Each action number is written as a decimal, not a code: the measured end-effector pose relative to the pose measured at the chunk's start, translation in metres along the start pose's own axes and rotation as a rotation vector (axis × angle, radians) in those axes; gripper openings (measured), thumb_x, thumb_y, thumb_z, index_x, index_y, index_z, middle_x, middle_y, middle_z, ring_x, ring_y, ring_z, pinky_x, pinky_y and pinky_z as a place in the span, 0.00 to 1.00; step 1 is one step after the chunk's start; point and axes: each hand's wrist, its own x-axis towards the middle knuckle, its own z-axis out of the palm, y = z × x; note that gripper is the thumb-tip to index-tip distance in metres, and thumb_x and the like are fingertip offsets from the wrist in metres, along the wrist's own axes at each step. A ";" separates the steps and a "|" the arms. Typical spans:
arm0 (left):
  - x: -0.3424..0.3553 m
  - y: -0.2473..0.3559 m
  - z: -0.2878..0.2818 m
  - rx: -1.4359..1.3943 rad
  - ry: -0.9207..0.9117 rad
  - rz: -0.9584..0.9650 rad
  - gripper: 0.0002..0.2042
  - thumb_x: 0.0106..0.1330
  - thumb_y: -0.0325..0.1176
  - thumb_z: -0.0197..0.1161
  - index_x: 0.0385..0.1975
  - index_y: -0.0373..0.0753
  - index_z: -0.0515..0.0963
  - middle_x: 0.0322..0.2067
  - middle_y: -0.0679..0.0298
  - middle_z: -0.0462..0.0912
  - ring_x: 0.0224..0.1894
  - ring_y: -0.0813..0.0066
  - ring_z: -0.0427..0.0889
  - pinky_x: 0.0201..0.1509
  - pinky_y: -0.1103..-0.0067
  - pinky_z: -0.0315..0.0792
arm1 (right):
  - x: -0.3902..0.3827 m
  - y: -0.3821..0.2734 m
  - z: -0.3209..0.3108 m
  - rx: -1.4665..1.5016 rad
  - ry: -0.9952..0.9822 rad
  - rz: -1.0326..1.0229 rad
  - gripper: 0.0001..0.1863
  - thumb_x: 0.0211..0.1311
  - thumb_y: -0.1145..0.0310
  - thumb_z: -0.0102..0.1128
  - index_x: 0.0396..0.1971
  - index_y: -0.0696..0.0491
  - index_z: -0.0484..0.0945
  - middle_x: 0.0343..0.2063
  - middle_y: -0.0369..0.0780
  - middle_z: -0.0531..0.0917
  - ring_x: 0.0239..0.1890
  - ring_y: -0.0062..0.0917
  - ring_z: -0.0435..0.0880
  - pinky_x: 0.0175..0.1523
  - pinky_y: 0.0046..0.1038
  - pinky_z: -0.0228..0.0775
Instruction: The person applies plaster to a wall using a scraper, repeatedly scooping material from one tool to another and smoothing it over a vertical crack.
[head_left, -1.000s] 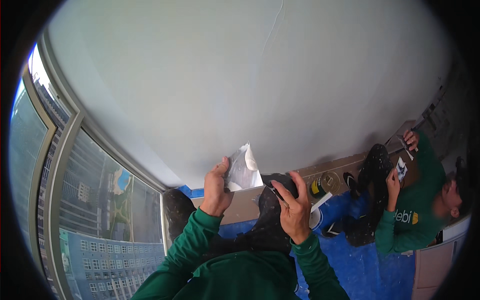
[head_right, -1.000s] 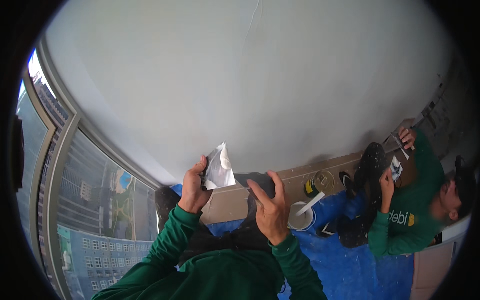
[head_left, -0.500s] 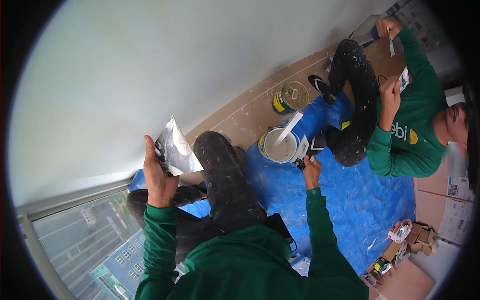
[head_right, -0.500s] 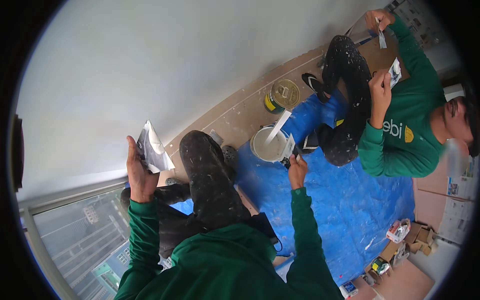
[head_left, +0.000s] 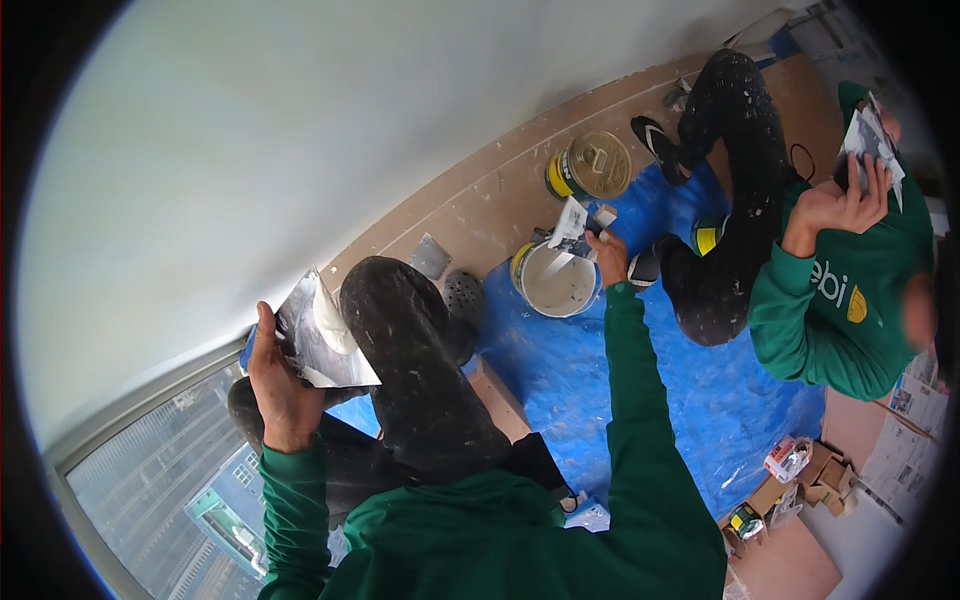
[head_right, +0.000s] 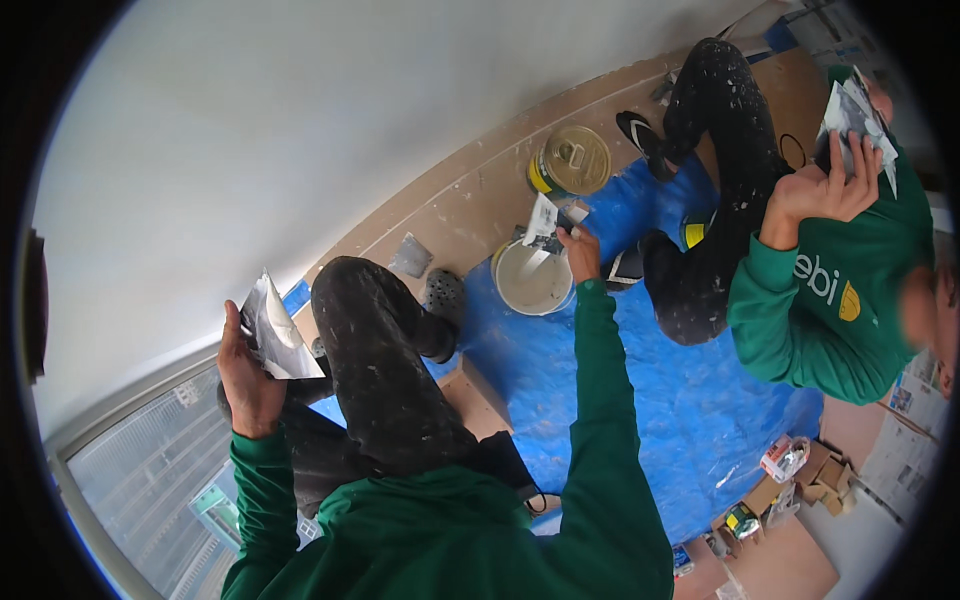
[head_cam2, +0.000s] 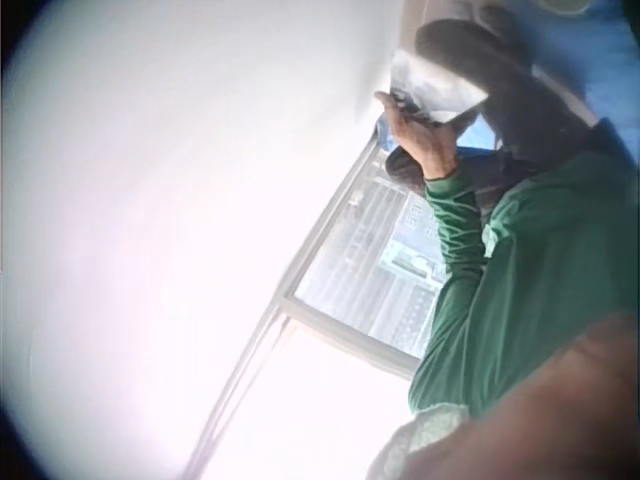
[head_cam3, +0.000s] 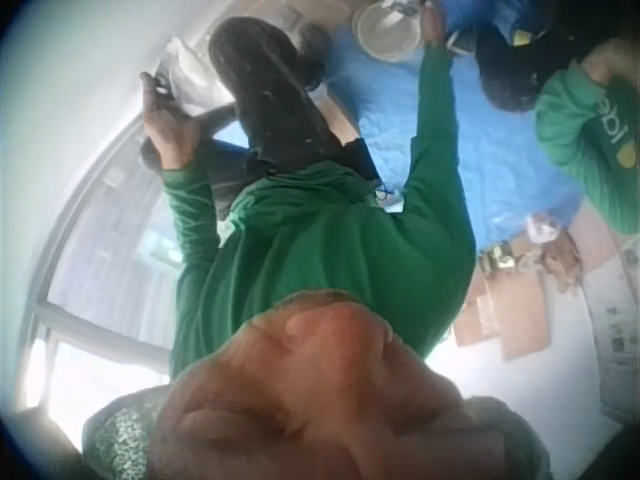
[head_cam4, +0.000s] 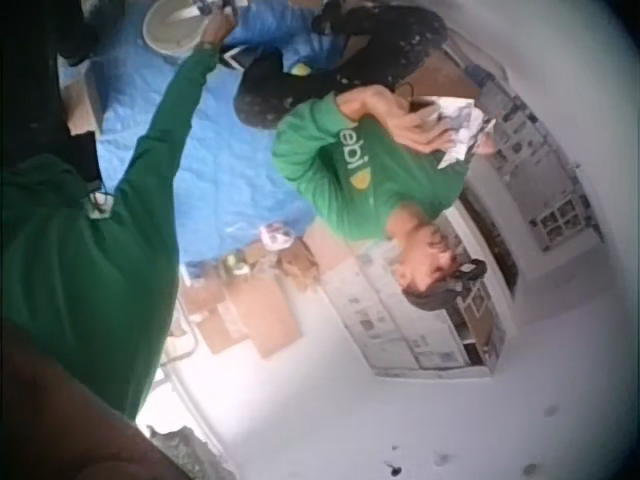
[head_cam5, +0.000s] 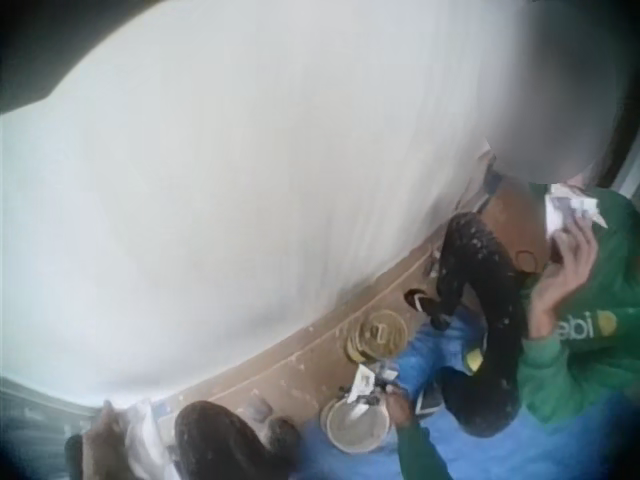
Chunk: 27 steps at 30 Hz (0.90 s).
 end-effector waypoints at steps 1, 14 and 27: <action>0.002 0.000 -0.001 0.011 0.002 -0.005 0.20 0.74 0.47 0.49 0.50 0.35 0.74 0.45 0.61 0.82 0.46 0.69 0.82 0.54 0.71 0.74 | 0.005 -0.002 0.000 0.127 -0.075 0.129 0.16 0.59 0.69 0.63 0.47 0.55 0.82 0.41 0.47 0.84 0.48 0.40 0.81 0.58 0.32 0.66; -0.014 0.001 -0.001 -0.045 -0.063 -0.067 0.21 0.75 0.47 0.48 0.52 0.33 0.74 0.47 0.58 0.82 0.49 0.66 0.81 0.58 0.69 0.72 | -0.062 -0.030 -0.022 -0.192 0.263 -0.241 0.14 0.60 0.69 0.63 0.44 0.58 0.82 0.40 0.46 0.84 0.41 0.39 0.84 0.49 0.32 0.73; -0.034 0.021 -0.002 0.030 0.206 0.141 0.17 0.74 0.48 0.49 0.42 0.39 0.78 0.32 0.64 0.85 0.27 0.75 0.84 0.28 0.75 0.79 | -0.069 0.067 0.050 -0.584 -0.031 0.170 0.17 0.61 0.61 0.56 0.41 0.60 0.80 0.38 0.58 0.81 0.46 0.55 0.78 0.53 0.48 0.68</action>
